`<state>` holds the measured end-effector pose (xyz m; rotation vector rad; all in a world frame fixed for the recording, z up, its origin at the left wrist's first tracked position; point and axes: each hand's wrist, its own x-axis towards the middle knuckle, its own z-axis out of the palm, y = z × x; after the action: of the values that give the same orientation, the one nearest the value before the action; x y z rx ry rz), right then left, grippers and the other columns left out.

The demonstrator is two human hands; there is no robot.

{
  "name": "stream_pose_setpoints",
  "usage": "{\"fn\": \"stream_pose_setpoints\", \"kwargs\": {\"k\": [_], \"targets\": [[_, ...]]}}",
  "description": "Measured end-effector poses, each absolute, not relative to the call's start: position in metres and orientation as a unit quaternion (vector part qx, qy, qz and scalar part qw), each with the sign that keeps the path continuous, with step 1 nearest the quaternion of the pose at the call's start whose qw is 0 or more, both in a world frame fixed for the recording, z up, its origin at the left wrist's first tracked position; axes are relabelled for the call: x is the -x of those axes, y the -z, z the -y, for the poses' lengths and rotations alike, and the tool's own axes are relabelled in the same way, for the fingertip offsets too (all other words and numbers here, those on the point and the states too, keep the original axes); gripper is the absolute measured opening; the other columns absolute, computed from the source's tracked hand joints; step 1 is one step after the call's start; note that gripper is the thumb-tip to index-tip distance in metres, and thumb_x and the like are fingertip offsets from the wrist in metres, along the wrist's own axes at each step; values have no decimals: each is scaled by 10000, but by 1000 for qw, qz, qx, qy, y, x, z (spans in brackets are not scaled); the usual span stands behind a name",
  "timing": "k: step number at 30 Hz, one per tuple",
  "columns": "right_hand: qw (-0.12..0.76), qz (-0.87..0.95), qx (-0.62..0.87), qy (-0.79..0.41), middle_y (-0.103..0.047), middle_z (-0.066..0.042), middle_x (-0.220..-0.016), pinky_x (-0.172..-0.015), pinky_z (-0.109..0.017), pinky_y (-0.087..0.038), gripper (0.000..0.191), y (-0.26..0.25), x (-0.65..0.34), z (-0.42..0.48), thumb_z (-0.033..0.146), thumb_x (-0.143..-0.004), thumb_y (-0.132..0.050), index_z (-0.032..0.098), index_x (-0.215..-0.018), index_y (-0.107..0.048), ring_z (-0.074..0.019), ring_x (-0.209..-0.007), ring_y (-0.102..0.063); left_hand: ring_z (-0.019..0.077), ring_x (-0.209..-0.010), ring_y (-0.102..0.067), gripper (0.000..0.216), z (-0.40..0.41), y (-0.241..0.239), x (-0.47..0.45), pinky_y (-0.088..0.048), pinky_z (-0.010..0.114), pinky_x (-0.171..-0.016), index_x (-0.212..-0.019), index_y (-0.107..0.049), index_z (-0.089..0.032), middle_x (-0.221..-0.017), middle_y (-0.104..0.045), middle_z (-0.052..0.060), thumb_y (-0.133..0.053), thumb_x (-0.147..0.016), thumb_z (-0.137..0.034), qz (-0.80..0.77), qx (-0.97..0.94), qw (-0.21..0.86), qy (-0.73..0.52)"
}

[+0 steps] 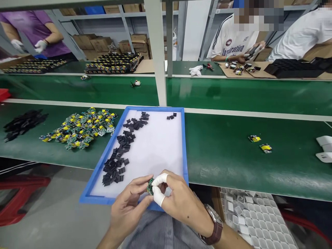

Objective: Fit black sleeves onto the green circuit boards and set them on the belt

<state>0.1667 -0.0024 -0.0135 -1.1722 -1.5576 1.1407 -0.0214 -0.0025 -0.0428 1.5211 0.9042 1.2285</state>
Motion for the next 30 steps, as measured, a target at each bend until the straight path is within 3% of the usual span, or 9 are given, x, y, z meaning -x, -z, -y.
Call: {"fn": "stream_pose_setpoints", "kwargs": {"k": [5,14,18,30], "targets": [[431,579,463,-514,-689,-8,-810,-659,-254,-491,129,11,-170,-3,80,-831,-623,190,-838,-690,-147,-706,-616,262,-1136,-725,297,3,40,19,-649,393,-902,-1094,-724,-222,-1229,-742,126,-764,-837,-78,-406,-589,514,-474],[420,592,476,-496,-666,-6,-799,-657,-267,-476,69,15,-174,4,139,-849,-666,198,-853,-703,-150,-697,-589,253,-1098,-740,354,-2,37,19,-646,373,-885,-1126,-745,-244,-1207,-754,114,-783,-814,-80,-398,-641,458,-471],[395,523,487,-577,-676,-18,-763,-626,-270,-496,43,14,-176,2,180,-862,-647,184,-850,-688,-162,-677,-620,271,-1155,-717,361,-3,38,21,-622,423,-948,-1136,-729,-249,-1233,-743,113,-765,-828,-66,-377,-616,504,-474],[443,522,483,-546,-707,-28,-825,-672,-270,-521,62,11,-166,-1,144,-826,-657,192,-834,-696,-169,-736,-645,275,-1140,-716,387,-3,41,25,-636,435,-910,-1131,-713,-252,-1257,-721,121,-752,-824,-20,-359,-585,547,-479]]}}
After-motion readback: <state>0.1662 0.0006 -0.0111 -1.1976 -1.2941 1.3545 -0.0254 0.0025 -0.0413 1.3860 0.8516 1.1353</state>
